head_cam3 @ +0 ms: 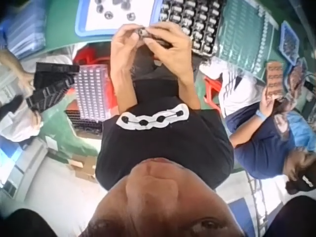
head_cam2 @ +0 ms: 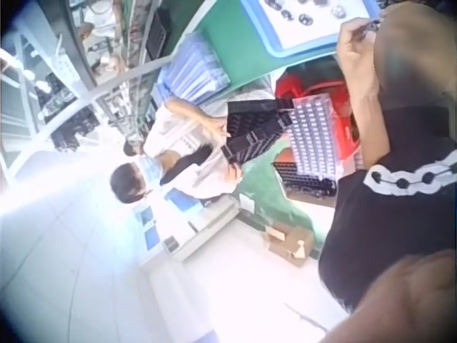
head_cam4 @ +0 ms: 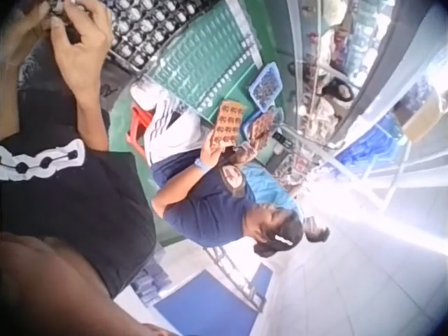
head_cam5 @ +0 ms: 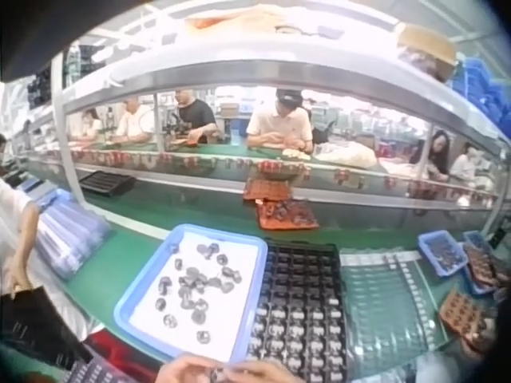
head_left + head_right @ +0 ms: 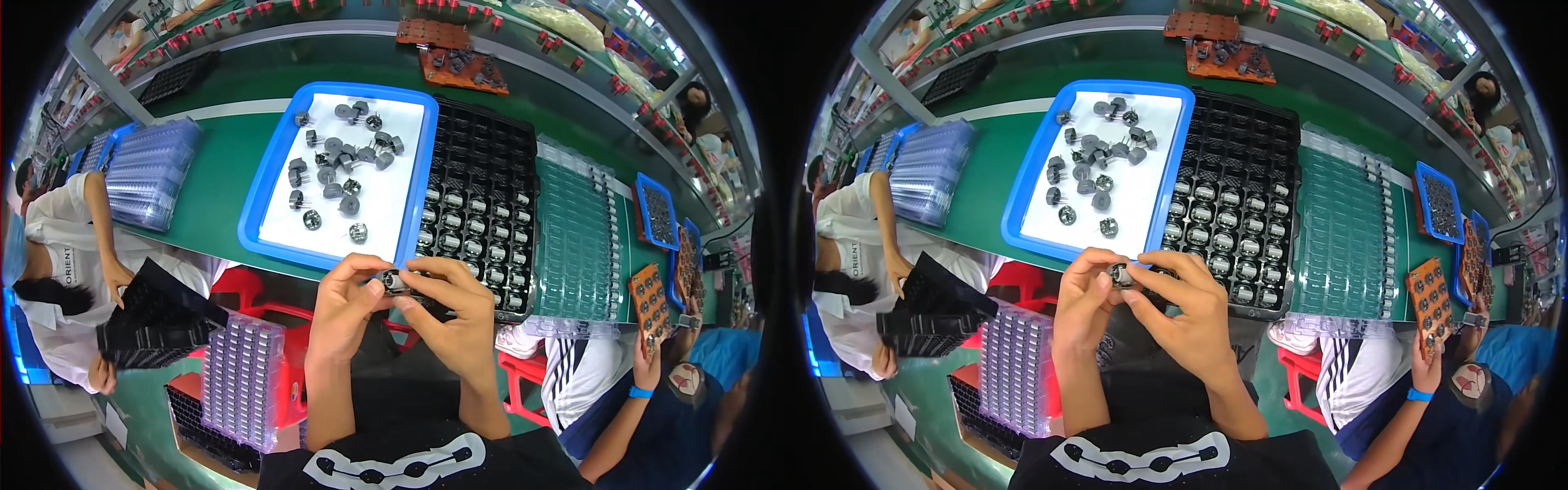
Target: The person sorts small electronic components by hand from a central blue tray into a grid-based storage tray, placing them into individual compartments on an assembly line.
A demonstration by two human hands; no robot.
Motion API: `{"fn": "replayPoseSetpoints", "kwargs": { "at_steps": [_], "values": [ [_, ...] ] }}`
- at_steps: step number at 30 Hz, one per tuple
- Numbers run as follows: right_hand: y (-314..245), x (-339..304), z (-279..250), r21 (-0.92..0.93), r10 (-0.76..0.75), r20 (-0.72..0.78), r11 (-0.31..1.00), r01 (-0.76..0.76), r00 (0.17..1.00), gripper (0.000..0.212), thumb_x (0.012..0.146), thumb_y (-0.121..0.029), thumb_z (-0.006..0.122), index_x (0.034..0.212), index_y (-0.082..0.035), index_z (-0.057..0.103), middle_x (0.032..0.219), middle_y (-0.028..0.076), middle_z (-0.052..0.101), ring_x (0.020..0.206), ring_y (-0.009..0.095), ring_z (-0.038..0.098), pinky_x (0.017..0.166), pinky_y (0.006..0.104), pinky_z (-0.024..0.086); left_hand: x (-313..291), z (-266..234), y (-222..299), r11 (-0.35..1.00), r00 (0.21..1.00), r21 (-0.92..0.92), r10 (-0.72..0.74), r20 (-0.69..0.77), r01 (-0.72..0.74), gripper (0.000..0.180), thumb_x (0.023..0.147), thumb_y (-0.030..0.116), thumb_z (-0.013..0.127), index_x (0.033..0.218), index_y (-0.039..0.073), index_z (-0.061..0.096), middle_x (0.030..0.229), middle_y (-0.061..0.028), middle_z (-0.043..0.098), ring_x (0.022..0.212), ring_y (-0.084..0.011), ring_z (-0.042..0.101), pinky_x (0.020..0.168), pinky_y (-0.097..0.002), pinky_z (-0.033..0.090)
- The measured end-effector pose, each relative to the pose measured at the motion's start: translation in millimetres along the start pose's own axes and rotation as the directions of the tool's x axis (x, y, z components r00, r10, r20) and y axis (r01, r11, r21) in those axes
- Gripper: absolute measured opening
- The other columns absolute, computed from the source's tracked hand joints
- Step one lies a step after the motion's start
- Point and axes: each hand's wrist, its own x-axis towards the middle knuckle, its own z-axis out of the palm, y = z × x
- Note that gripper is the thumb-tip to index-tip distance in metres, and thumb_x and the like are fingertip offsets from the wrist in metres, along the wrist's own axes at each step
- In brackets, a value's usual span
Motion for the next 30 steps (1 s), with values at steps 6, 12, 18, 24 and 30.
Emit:
{"fn": "replayPoseSetpoints", "kwargs": {
  "at_steps": [6,12,18,24,30],
  "values": [
    [11,-3,-4,-0.095,-0.129,-0.083,0.988,0.121,0.988,0.023,0.073,0.0,0.074,0.096,0.002,0.072,0.097,0.014,0.071,0.093,0.026,0.067,0.085,0.0333,0.051,4,10,-1,0.991,0.991,-0.026,-0.128,0.028,0.129,0.025,0.094,0.011,0.062,0.113,-0.001,0.053,0.105,-0.0123,0.064,0.09,-0.0166,0.066,0.075,-0.028,0.058],
    [41,46,-70,-0.462,-0.226,-0.133,0.876,0.142,0.965,0.009,0.081,-0.002,0.069,0.09,-0.001,0.072,0.092,0.012,0.072,0.086,0.022,0.068,0.078,0.0304,0.052,7,9,9,0.965,0.985,0.22,-0.113,-0.131,0.14,0.022,0.098,0.016,0.055,0.114,0.001,0.053,0.104,-0.0138,0.067,0.086,-0.0186,0.068,0.074,-0.0273,0.053],
    [115,88,-121,-0.633,-0.287,-0.01,0.743,0.216,0.958,0.011,0.08,-0.005,0.072,0.091,-0.004,0.073,0.09,0.01,0.072,0.089,0.026,0.066,0.08,0.0348,0.05,11,-7,13,0.921,0.97,0.387,0.054,-0.238,0.044,0.02,0.099,0.021,0.053,0.108,0.004,0.057,0.098,-0.0129,0.068,0.081,-0.0163,0.067,0.069,-0.0244,0.05],
    [127,94,-116,-0.645,-0.354,0.11,0.686,0.338,0.929,0.009,0.079,-0.007,0.072,0.088,-0.004,0.073,0.092,0.008,0.071,0.09,0.027,0.064,0.081,0.0393,0.048,20,-13,22,0.631,0.905,0.775,0.31,-0.291,0.033,0.016,0.092,0.013,0.062,0.1,0.0,0.062,0.09,-0.0111,0.069,0.069,-0.0123,0.064,0.06,-0.0259,0.046],
    [132,90,-129,-0.696,-0.369,0.184,0.606,0.386,0.911,0.011,0.077,-0.006,0.071,0.088,-0.002,0.072,0.097,0.009,0.068,0.089,0.029,0.063,0.08,0.0405,0.049,38,-3,27,0.268,0.905,0.963,0.407,-0.123,0.01,0.02,0.084,0.013,0.068,0.098,0.0,0.064,0.085,-0.0139,0.066,0.064,-0.0228,0.062,0.061,-0.0342,0.047]
  ]
}}
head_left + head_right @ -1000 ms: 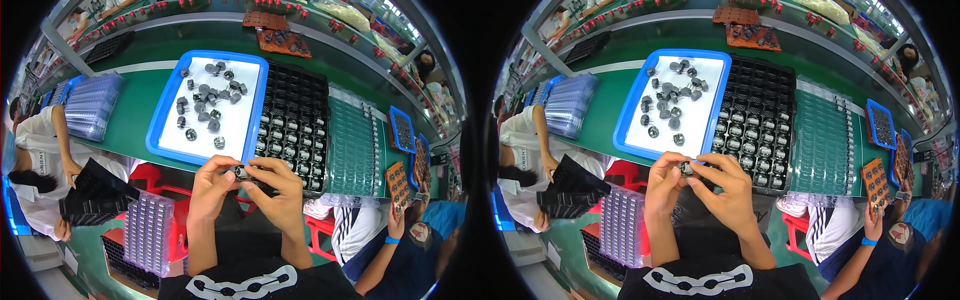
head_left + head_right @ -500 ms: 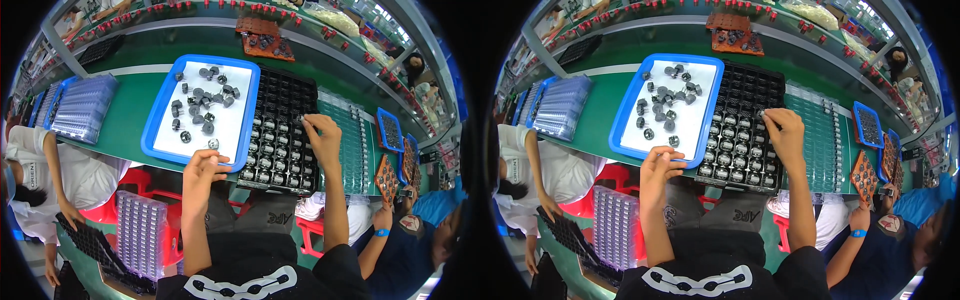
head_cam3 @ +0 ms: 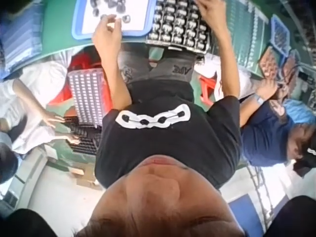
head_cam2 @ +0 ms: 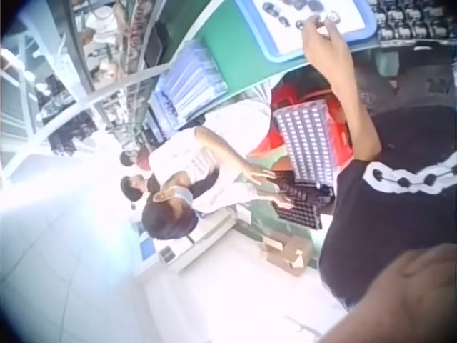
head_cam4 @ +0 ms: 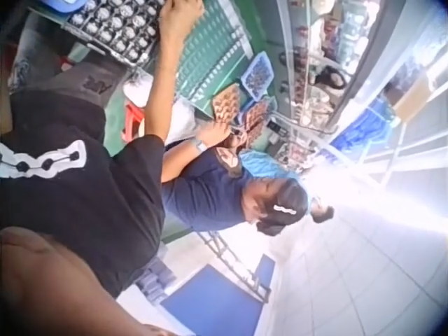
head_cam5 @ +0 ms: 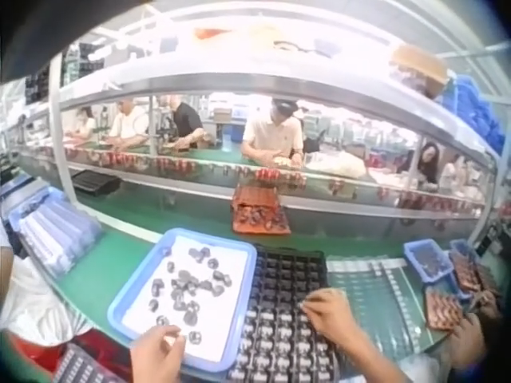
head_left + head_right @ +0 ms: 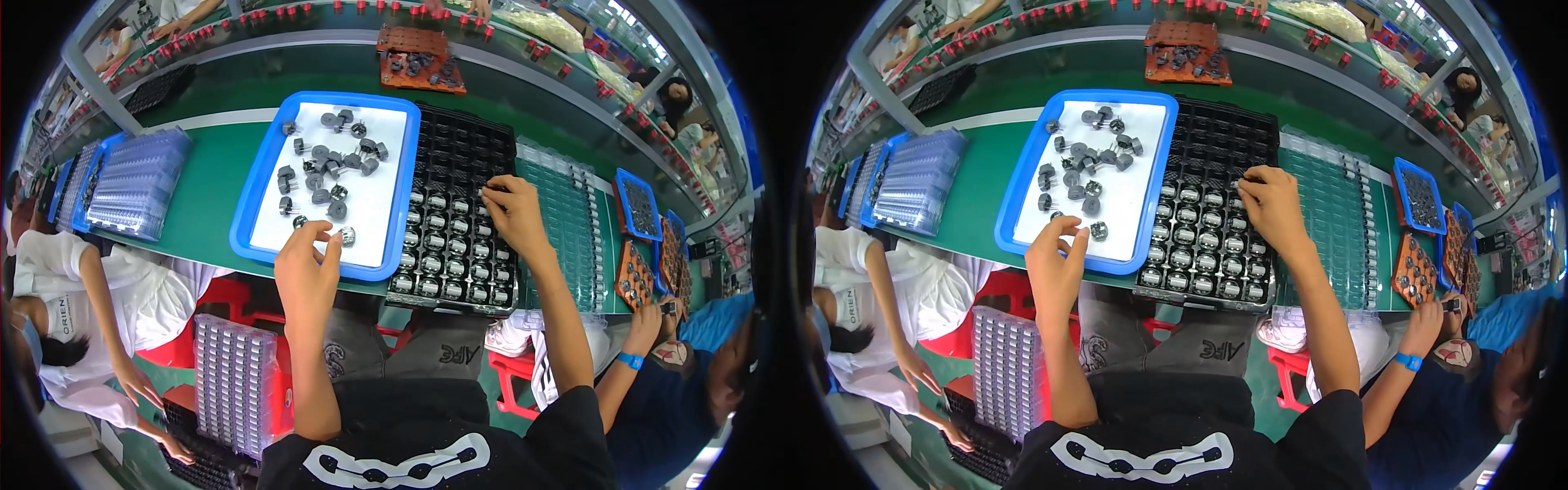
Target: The person sorts small electronic components by hand from a central blue tray into a grid-based storage tray, placing them into individual compartments on an assembly line.
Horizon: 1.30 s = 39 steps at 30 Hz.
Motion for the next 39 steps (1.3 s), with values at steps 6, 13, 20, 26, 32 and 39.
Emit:
{"fn": "replayPoseSetpoints", "kwargs": {
  "at_steps": [6,13,20,26,32,39],
  "values": [
    [-18,3,-1,-0.011,0.003,0.027,1.0,-0.003,1.0,0.015,0.081,-0.008,0.066,0.094,-0.001,0.07,0.1,0.013,0.067,0.093,0.033,0.063,0.082,0.0418,0.049,8,12,-5,0.932,0.996,0.353,0.079,0.034,-0.085,0.031,0.078,0.027,0.074,0.099,0.005,0.066,0.081,-0.012,0.065,0.079,-0.0317,0.062,0.069,-0.0414,0.047],
    [40,-29,-34,-0.104,0.371,-0.138,0.917,-0.386,0.918,0.02,0.084,-0.011,0.064,0.1,0.0,0.07,0.095,0.016,0.068,0.089,0.034,0.064,0.08,0.0403,0.05,18,20,-5,0.888,0.993,0.459,-0.051,0.11,-0.005,0.029,0.076,0.028,0.075,0.091,0.005,0.065,0.075,-0.0096,0.065,0.074,-0.0297,0.063,0.065,-0.0419,0.048],
    [139,-32,-56,-0.254,0.728,-0.234,0.594,-0.763,0.644,0.024,0.079,-0.02,0.061,0.088,0.0,0.071,0.091,0.022,0.069,0.087,0.041,0.066,0.078,0.0478,0.052,19,24,-18,0.956,1.0,0.292,0.005,0.018,-0.009,0.023,0.079,0.024,0.071,0.09,0.005,0.064,0.075,-0.0098,0.066,0.072,-0.0307,0.065,0.067,-0.0404,0.049],
    [168,-17,-56,-0.461,0.813,-0.128,0.458,-0.76,0.567,0.027,0.077,-0.021,0.062,0.092,0.001,0.066,0.097,0.026,0.067,0.092,0.044,0.064,0.08,0.0521,0.052,20,17,-19,0.987,1.0,0.158,-0.011,-0.026,0.015,0.024,0.08,0.023,0.07,0.092,0.003,0.064,0.079,-0.012,0.069,0.072,-0.0296,0.066,0.066,-0.0375,0.049],
    [180,-11,-64,-0.459,0.832,-0.1,0.448,-0.767,0.546,0.034,0.072,-0.022,0.067,0.097,0.001,0.066,0.099,0.027,0.067,0.096,0.042,0.064,0.084,0.0493,0.051,18,15,-16,0.996,0.999,0.082,-0.028,-0.036,0.031,0.023,0.081,0.018,0.071,0.093,0.0,0.064,0.077,-0.0105,0.067,0.058,-0.0161,0.056,0.057,-0.0298,0.045],
    [178,-14,-74,-0.391,0.828,-0.142,0.456,-0.799,0.542,0.042,0.064,-0.028,0.074,0.086,0.007,0.068,0.087,0.028,0.068,0.087,0.041,0.067,0.079,0.0455,0.053,15,8,-18,0.978,0.994,-0.197,-0.085,-0.066,0.07,0.021,0.086,0.013,0.064,0.102,-0.001,0.065,0.082,-0.0071,0.065,0.069,-0.0124,0.058,0.064,-0.0268,0.046]
  ]
}}
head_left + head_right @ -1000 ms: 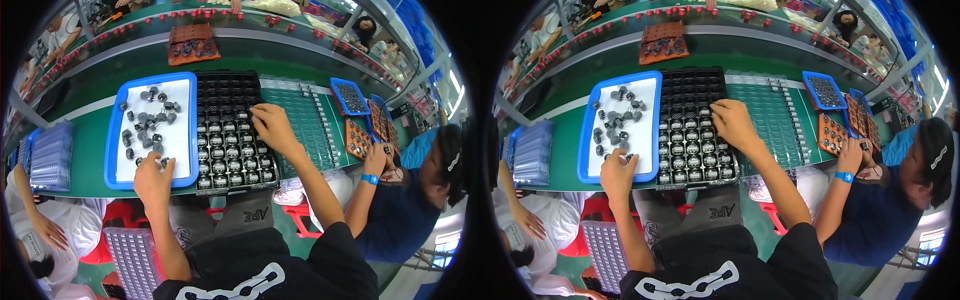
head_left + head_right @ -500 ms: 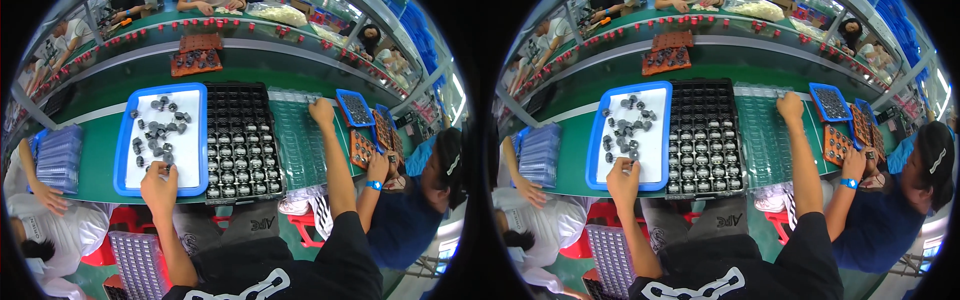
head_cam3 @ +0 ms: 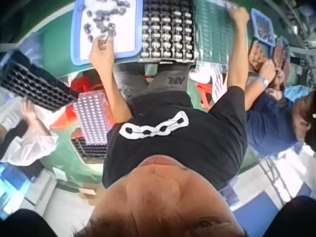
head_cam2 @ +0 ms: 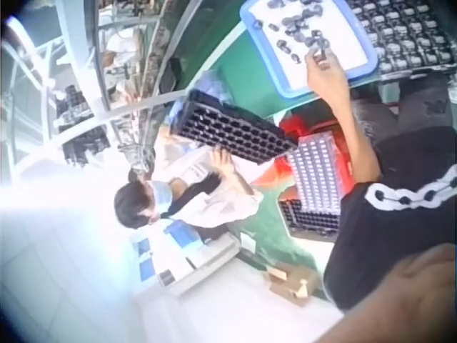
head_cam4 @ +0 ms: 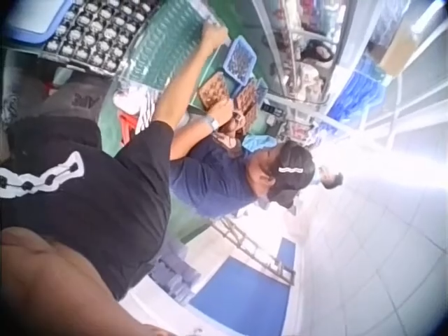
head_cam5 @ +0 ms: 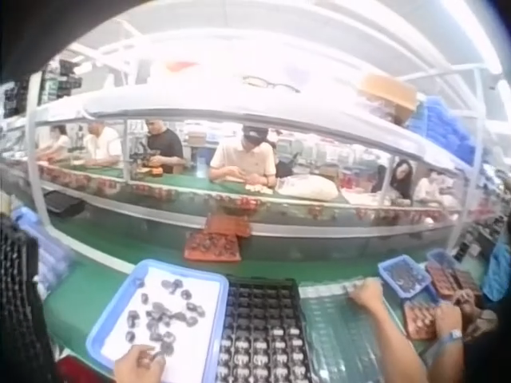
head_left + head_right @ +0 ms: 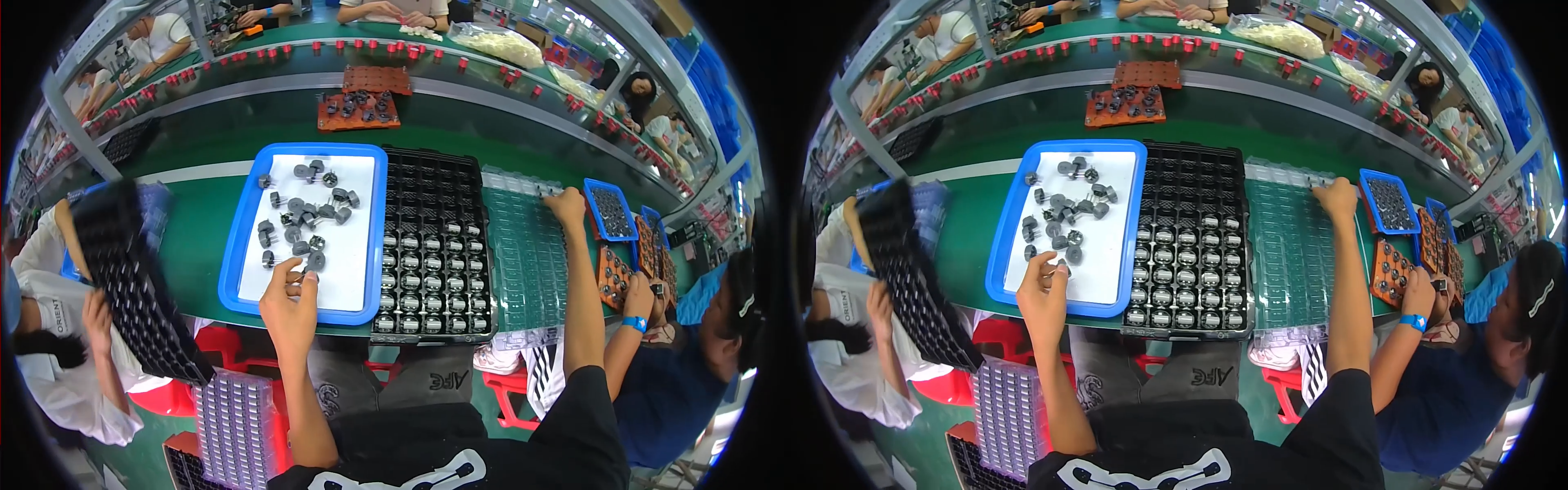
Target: The person sorts small electronic components by hand from a central blue tray into a grid-based storage tray, placing them into individual compartments on an assembly line.
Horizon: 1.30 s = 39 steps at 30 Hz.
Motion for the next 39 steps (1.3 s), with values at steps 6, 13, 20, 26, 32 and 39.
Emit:
{"fn": "replayPoseSetpoints", "kwargs": {
  "at_steps": [6,13,20,26,32,39],
  "values": [
    [3,4,1,0.064,-0.048,-0.16,0.996,0.059,0.986,0.032,0.063,-0.027,0.075,0.081,0.0,0.07,0.079,0.023,0.069,0.08,0.039,0.068,0.075,0.0436,0.054,4,-14,-3,0.954,0.996,-0.295,-0.036,0.082,0.059,0.02,0.091,0.009,0.058,0.108,-0.001,0.063,0.088,-0.0053,0.063,0.074,-0.0129,0.06,0.066,-0.0247,0.046],
    [-71,-67,-60,0.702,-0.283,-0.059,0.67,0.242,0.957,0.018,0.081,-0.005,0.068,0.096,0.003,0.065,0.079,0.003,0.065,0.072,0.01,0.06,0.066,0.023,0.047,0,-23,-18,0.45,0.904,-0.785,-0.173,0.392,0.426,0.01,0.095,0.015,0.057,0.101,0.008,0.054,0.094,-0.0127,0.066,0.084,-0.0177,0.065,0.065,-0.0248,0.046],
    [-163,-224,-112,0.88,-0.691,-0.155,0.229,0.417,0.706,0.018,0.072,0.003,0.07,0.09,0.002,0.068,0.088,0.01,0.066,0.08,0.018,0.062,0.073,0.0279,0.05,-23,-23,11,0.214,0.855,-0.829,-0.179,0.487,0.516,0.025,0.098,0.017,0.051,0.119,0.004,0.054,0.109,-0.0186,0.064,0.093,-0.0193,0.063,0.074,-0.0254,0.05],
    [-201,-292,-102,0.97,-0.661,-0.106,0.095,0.223,0.743,0.025,0.068,0.005,0.073,0.092,0.003,0.07,0.091,0.015,0.068,0.082,0.02,0.065,0.074,0.0279,0.051,-38,-22,22,0.236,0.854,-0.823,-0.074,0.516,0.517,0.033,0.099,0.017,0.052,0.128,0.001,0.05,0.114,-0.0217,0.062,0.094,-0.016,0.061,0.079,-0.0261,0.05],
    [-218,-301,-104,0.94,-0.752,-0.185,0.054,0.338,0.633,0.025,0.068,0.004,0.075,0.092,0.0,0.071,0.092,0.013,0.069,0.083,0.02,0.068,0.071,0.0281,0.053,-49,-35,21,0.304,0.836,-0.795,-0.006,0.549,0.525,0.03,0.097,0.019,0.059,0.118,-0.001,0.053,0.099,-0.0159,0.067,0.076,-0.013,0.064,0.069,-0.0232,0.053],
    [-223,-301,-99,0.892,-0.799,-0.236,0.047,0.449,0.553,0.025,0.067,0.003,0.075,0.091,-0.001,0.072,0.091,0.009,0.069,0.079,0.018,0.067,0.068,0.0267,0.053,-58,-35,25,0.333,0.818,-0.781,0.046,0.573,0.529,0.03,0.096,0.023,0.061,0.113,0.0,0.054,0.089,-0.0066,0.064,0.076,-0.0107,0.065,0.068,-0.0218,0.054]
  ]
}}
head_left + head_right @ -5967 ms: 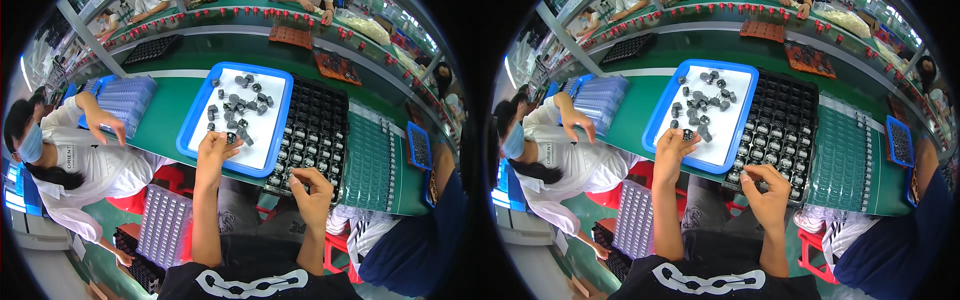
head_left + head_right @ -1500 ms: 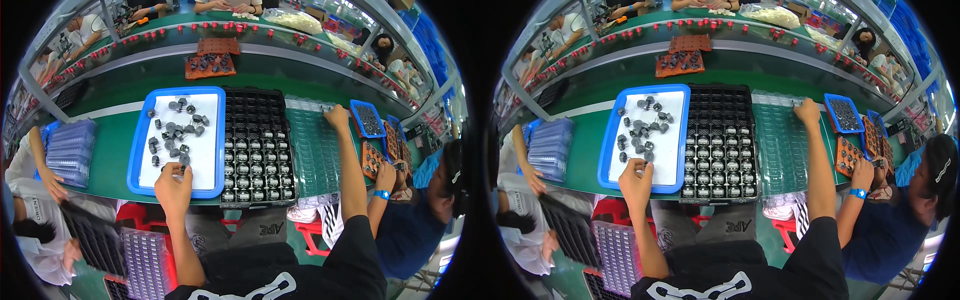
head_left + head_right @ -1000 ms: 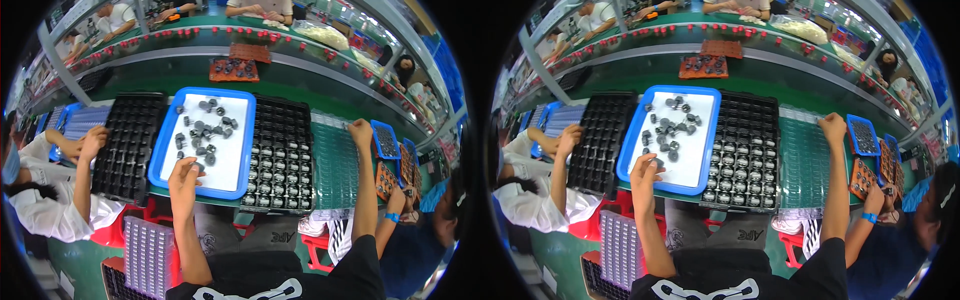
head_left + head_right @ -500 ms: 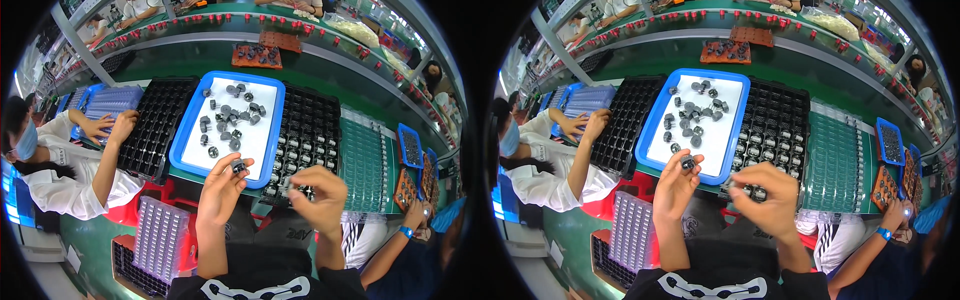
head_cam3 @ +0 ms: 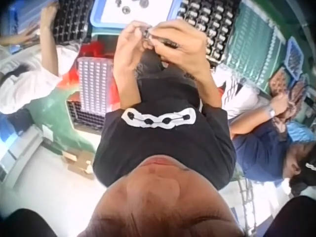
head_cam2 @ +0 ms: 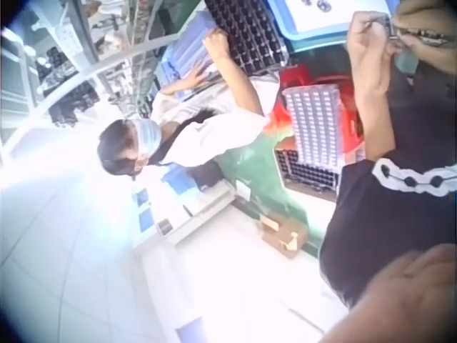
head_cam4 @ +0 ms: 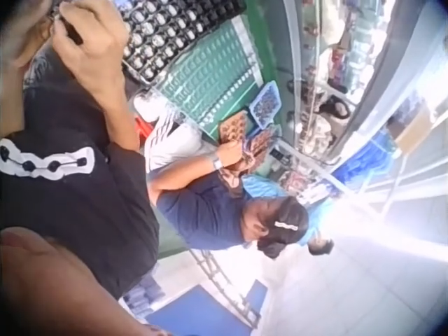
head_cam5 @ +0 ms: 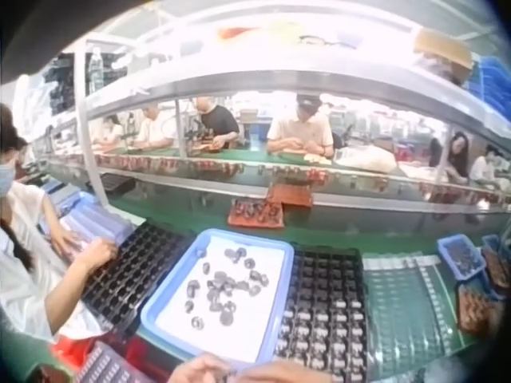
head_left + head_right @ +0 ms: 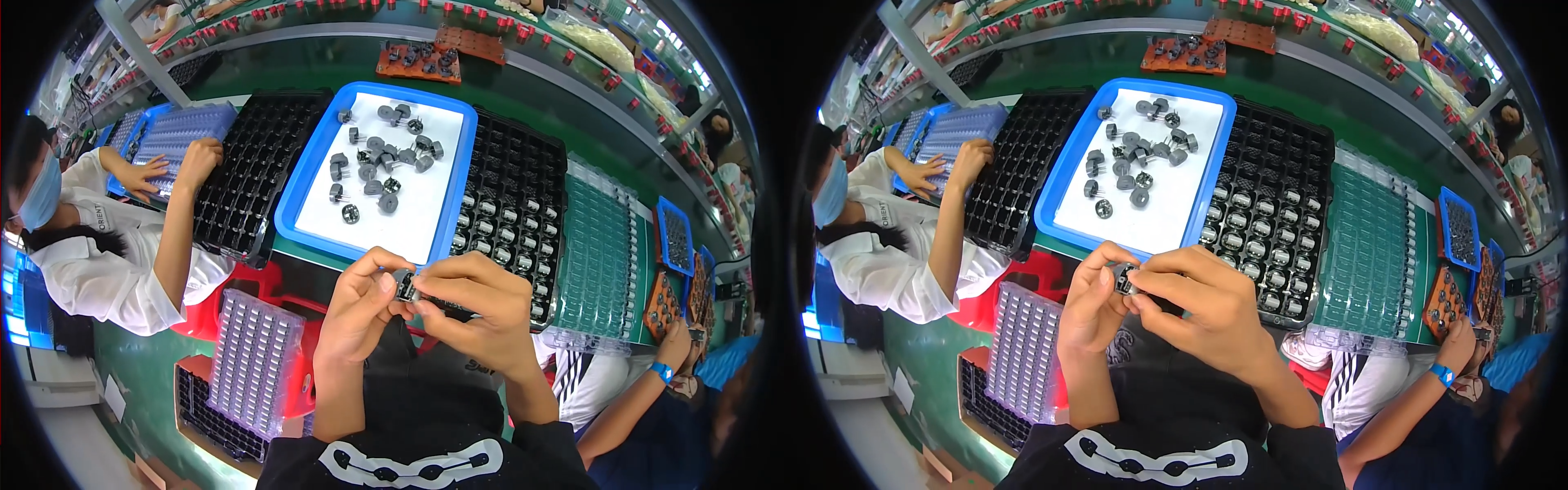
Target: The person sorts small electronic components by hand from a central blue tray into a grid-based storage tray, placing them into individual compartments on an assembly line.
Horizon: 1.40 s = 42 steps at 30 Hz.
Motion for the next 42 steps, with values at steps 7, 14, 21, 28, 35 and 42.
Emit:
{"fn": "replayPoseSetpoints", "kwargs": {
  "at_steps": [7,14,21,28,35,42],
  "values": [
    [-1,0,-3,0.016,0.04,0.031,0.999,-0.041,0.999,0.023,0.069,0.001,0.076,0.092,-0.002,0.073,0.09,0.01,0.069,0.077,0.018,0.067,0.066,0.0267,0.054,1,2,-2,1.0,1.0,0.019,0.003,0.012,-0.004,0.031,0.096,0.024,0.061,0.112,-0.001,0.054,0.089,-0.0073,0.064,0.075,-0.0096,0.065,0.066,-0.0211,0.054],
    [-1,-1,-6,0.012,0.078,0.062,0.997,-0.079,0.995,0.023,0.069,0.0,0.077,0.093,-0.002,0.073,0.088,0.01,0.068,0.076,0.018,0.067,0.066,0.0263,0.054,1,6,-4,0.998,1.0,0.055,0.017,-0.001,-0.017,0.031,0.096,0.023,0.061,0.111,-0.003,0.055,0.09,-0.0081,0.064,0.076,-0.0102,0.065,0.065,-0.0218,0.054],
    [8,-9,-1,0.006,0.109,0.007,0.994,-0.109,0.994,0.023,0.071,-0.001,0.077,0.094,-0.002,0.074,0.091,0.009,0.068,0.08,0.018,0.067,0.067,0.0264,0.052,4,4,-11,0.997,0.996,0.053,-0.051,-0.07,0.055,0.025,0.099,0.022,0.054,0.106,-0.002,0.056,0.082,-0.0077,0.065,0.068,-0.0111,0.065,0.062,-0.0222,0.054],
    [15,-18,-2,-0.096,0.097,-0.013,0.991,-0.098,0.995,0.023,0.072,-0.003,0.077,0.094,0.0,0.072,0.097,0.014,0.07,0.084,0.024,0.068,0.071,0.0303,0.054,13,2,-22,0.987,0.989,0.101,-0.112,-0.098,0.122,0.032,0.102,0.032,0.048,0.103,0.001,0.055,0.08,-0.0077,0.064,0.06,-0.0109,0.063,0.054,-0.0211,0.052],
    [25,-20,-7,-0.09,0.086,0.038,0.993,-0.082,0.996,0.021,0.072,-0.003,0.077,0.092,0.0,0.071,0.1,0.013,0.071,0.091,0.027,0.069,0.078,0.0335,0.055,16,4,-23,0.966,0.984,0.198,-0.153,-0.092,0.168,0.034,0.103,0.034,0.043,0.1,0.002,0.053,0.078,-0.0093,0.064,0.061,-0.0125,0.063,0.052,-0.0214,0.051],
    [97,5,-71,-0.541,0.04,-0.221,0.826,-0.157,0.974,0.012,0.076,-0.008,0.074,0.087,-0.004,0.072,0.089,0.009,0.072,0.084,0.024,0.068,0.077,0.0347,0.052,21,-7,-17,0.857,0.944,0.504,0.069,-0.322,0.109,0.026,0.103,0.027,0.044,0.098,0.004,0.055,0.08,-0.0101,0.066,0.065,-0.012,0.063,0.058,-0.0211,0.047]
  ]
}}
